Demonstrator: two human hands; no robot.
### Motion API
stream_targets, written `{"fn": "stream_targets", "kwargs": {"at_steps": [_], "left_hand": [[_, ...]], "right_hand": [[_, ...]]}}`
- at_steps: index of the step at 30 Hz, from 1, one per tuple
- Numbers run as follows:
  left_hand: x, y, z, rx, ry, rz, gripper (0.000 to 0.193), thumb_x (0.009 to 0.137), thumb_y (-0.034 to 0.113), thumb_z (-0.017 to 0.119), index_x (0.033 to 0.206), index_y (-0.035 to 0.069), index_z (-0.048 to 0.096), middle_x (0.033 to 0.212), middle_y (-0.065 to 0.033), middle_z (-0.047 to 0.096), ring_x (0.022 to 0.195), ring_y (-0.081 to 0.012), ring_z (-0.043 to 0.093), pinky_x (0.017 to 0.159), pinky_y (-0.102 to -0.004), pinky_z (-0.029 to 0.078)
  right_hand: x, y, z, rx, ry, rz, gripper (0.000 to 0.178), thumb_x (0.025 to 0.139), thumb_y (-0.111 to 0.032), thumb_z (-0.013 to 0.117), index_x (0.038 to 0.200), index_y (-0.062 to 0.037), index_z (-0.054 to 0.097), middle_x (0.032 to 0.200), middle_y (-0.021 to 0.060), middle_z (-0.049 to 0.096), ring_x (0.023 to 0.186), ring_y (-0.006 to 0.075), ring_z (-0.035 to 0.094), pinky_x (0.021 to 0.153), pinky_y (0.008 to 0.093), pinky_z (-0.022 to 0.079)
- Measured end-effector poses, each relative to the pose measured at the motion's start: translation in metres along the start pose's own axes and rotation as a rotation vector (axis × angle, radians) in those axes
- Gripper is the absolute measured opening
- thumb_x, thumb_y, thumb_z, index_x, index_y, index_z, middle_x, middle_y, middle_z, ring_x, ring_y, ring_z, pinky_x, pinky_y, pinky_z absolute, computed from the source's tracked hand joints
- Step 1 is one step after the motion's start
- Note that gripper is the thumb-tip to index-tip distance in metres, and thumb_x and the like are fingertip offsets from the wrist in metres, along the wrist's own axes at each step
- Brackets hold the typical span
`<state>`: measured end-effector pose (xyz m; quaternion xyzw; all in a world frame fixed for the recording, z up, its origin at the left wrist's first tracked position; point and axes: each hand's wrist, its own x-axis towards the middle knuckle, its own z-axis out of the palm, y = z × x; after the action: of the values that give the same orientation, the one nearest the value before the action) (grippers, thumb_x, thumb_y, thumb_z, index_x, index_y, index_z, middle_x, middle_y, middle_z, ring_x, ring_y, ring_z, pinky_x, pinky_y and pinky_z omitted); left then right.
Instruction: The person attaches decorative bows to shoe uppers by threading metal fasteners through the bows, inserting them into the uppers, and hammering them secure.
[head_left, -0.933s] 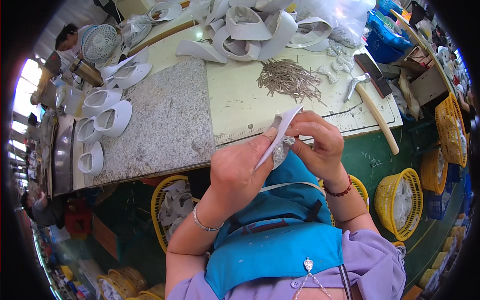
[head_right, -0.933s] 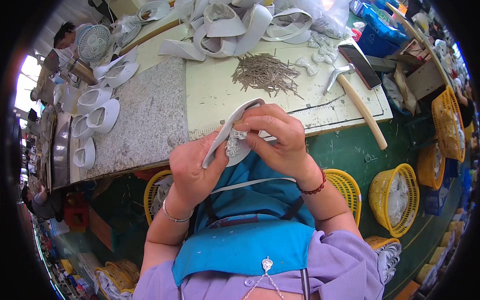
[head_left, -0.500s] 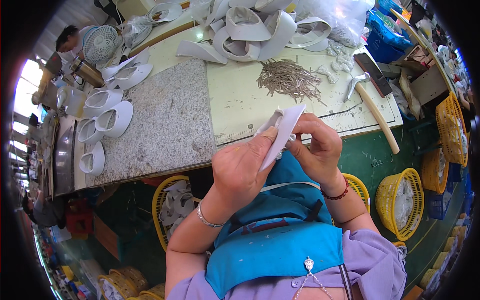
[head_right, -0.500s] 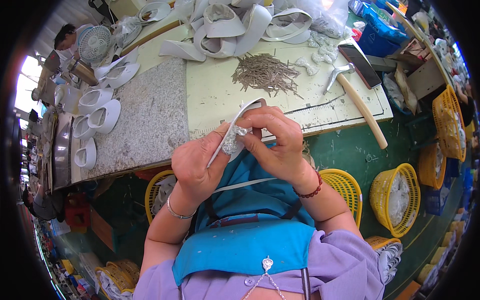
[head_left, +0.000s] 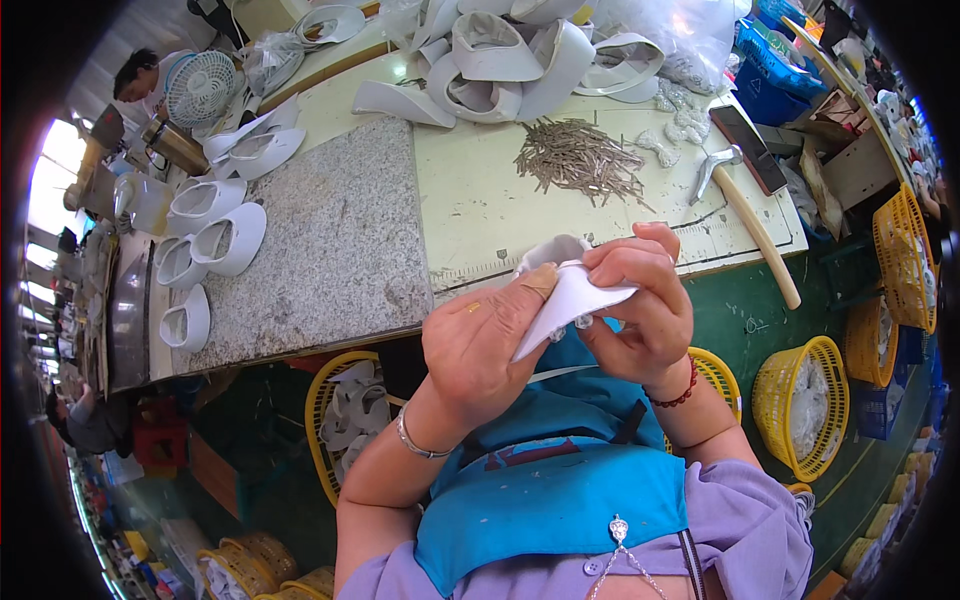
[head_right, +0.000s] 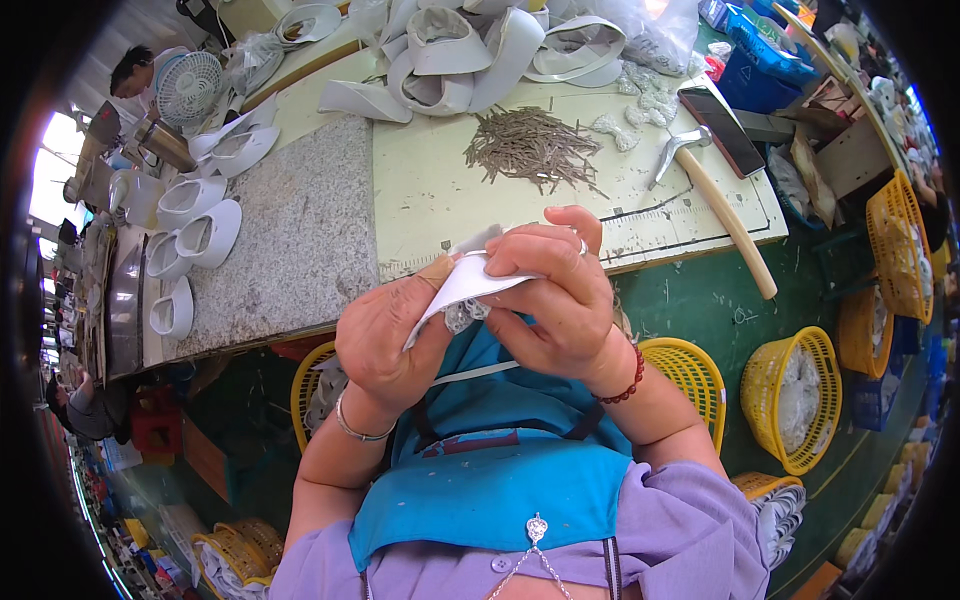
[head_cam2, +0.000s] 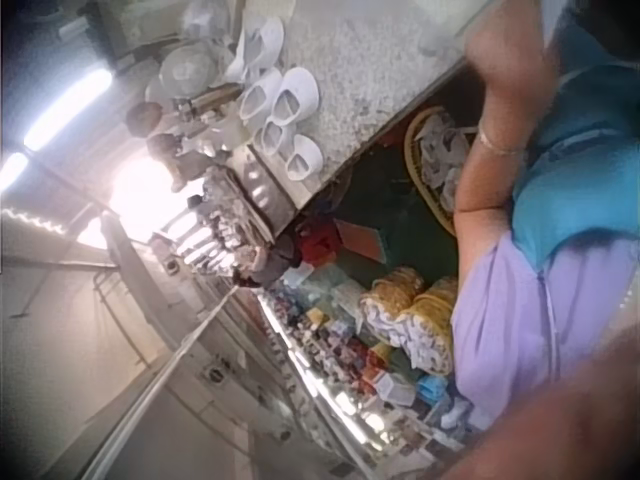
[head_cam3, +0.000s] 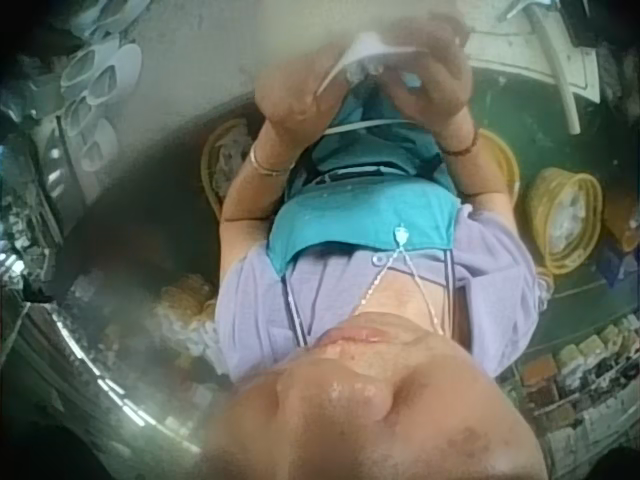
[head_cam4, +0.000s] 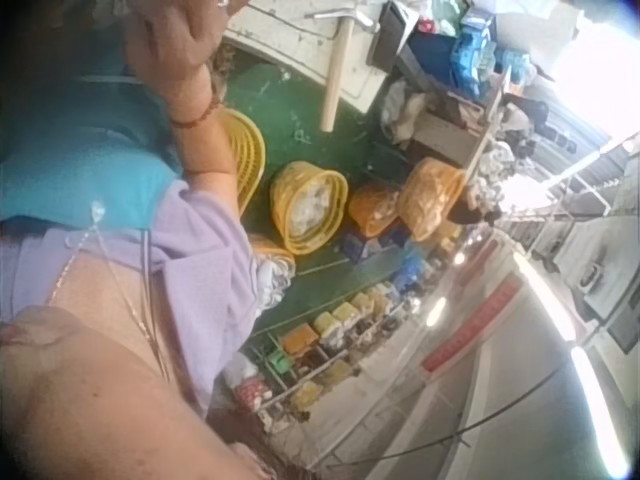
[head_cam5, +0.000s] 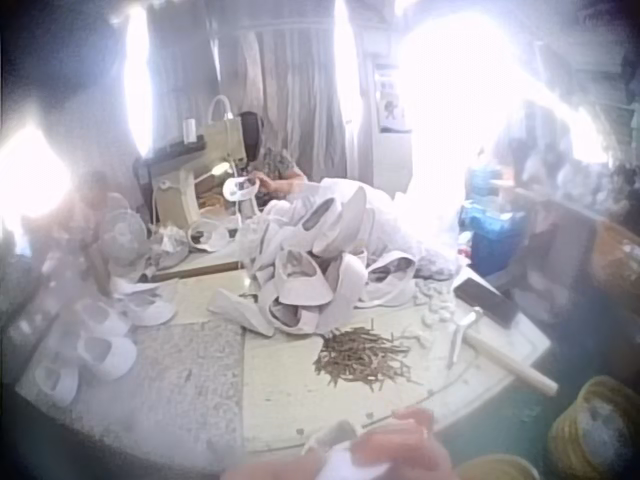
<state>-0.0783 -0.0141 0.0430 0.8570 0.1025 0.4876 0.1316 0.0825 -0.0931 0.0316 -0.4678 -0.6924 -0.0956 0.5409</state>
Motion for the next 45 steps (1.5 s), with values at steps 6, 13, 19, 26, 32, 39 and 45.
{"fn": "stream_targets", "kwargs": {"at_steps": [6, 13, 19, 26, 32, 39, 45], "left_hand": [[0.002, 0.005, 0.000, 0.043, 0.025, -0.070, 0.036, 0.066, -0.003, 0.072, 0.100, -0.007, 0.063, 0.086, -0.0164, 0.067, 0.071, -0.0272, 0.067, 0.062, -0.0311, 0.054], [-0.005, 0.007, 0.001, -0.005, 0.095, -0.241, 0.028, 0.071, -0.003, 0.066, 0.099, -0.002, 0.066, 0.086, -0.0128, 0.069, 0.064, -0.0232, 0.065, 0.056, -0.0277, 0.050], [-0.008, 0.006, 0.003, -0.083, 0.102, -0.339, 0.026, 0.072, -0.001, 0.067, 0.098, 0.001, 0.068, 0.085, -0.0112, 0.069, 0.059, -0.0204, 0.064, 0.055, -0.0266, 0.049], [-0.015, 0.012, 0.008, -0.271, 0.166, -0.562, 0.021, 0.077, 0.002, 0.067, 0.098, -0.002, 0.067, 0.069, -0.0057, 0.065, 0.058, -0.0087, 0.059, 0.054, -0.0216, 0.047], [-0.018, 0.013, 0.012, -0.354, 0.186, -0.636, 0.022, 0.079, 0.003, 0.065, 0.100, -0.004, 0.066, 0.071, -0.0045, 0.065, 0.061, -0.0069, 0.057, 0.056, -0.0212, 0.047], [-0.008, 0.001, 0.009, -0.213, 0.068, -0.370, 0.034, 0.070, -0.003, 0.065, 0.103, -0.003, 0.066, 0.084, -0.0157, 0.068, 0.067, -0.0204, 0.066, 0.062, -0.0265, 0.051], [-0.003, 0.001, 0.005, -0.174, 0.037, -0.328, 0.034, 0.068, -0.004, 0.065, 0.102, -0.002, 0.066, 0.084, -0.0158, 0.068, 0.069, -0.0243, 0.067, 0.062, -0.0283, 0.052]], "right_hand": [[0.006, -0.008, 0.013, -0.337, 0.286, -0.128, 0.024, 0.058, -0.010, 0.075, 0.080, -0.0118, 0.066, 0.101, 0.0049, 0.057, 0.088, 0.0218, 0.056, 0.082, 0.0371, 0.038], [0.006, 0.001, 0.014, -0.154, 0.067, -0.215, 0.034, 0.057, -0.001, 0.071, 0.089, -0.0032, 0.061, 0.095, 0.0112, 0.063, 0.078, 0.0235, 0.059, 0.063, 0.0330, 0.049], [0.005, -0.002, 0.016, 0.004, 0.020, -0.067, 0.035, 0.057, 0.004, 0.069, 0.089, -0.0015, 0.056, 0.092, 0.0141, 0.063, 0.068, 0.0226, 0.060, 0.057, 0.0295, 0.049], [0.003, -0.009, 0.017, -0.016, 0.034, -0.016, 0.034, 0.065, 0.006, 0.067, 0.094, -0.0036, 0.053, 0.090, 0.0168, 0.064, 0.070, 0.0252, 0.063, 0.058, 0.0303, 0.050], [0.002, -0.009, 0.023, -0.002, 0.107, 0.023, 0.029, 0.065, 0.006, 0.066, 0.091, -0.0017, 0.054, 0.090, 0.0182, 0.064, 0.068, 0.0254, 0.062, 0.058, 0.0305, 0.050], [0.006, -0.011, 0.018, 0.130, 0.080, 0.174, 0.028, 0.061, 0.006, 0.065, 0.088, -0.0007, 0.057, 0.088, 0.0140, 0.063, 0.066, 0.0253, 0.060, 0.055, 0.0304, 0.047], [0.008, 0.004, 0.011, 0.026, 0.019, -0.002, 0.030, 0.059, 0.001, 0.069, 0.088, -0.0018, 0.061, 0.093, 0.0135, 0.063, 0.076, 0.0261, 0.059, 0.069, 0.0342, 0.047]]}}
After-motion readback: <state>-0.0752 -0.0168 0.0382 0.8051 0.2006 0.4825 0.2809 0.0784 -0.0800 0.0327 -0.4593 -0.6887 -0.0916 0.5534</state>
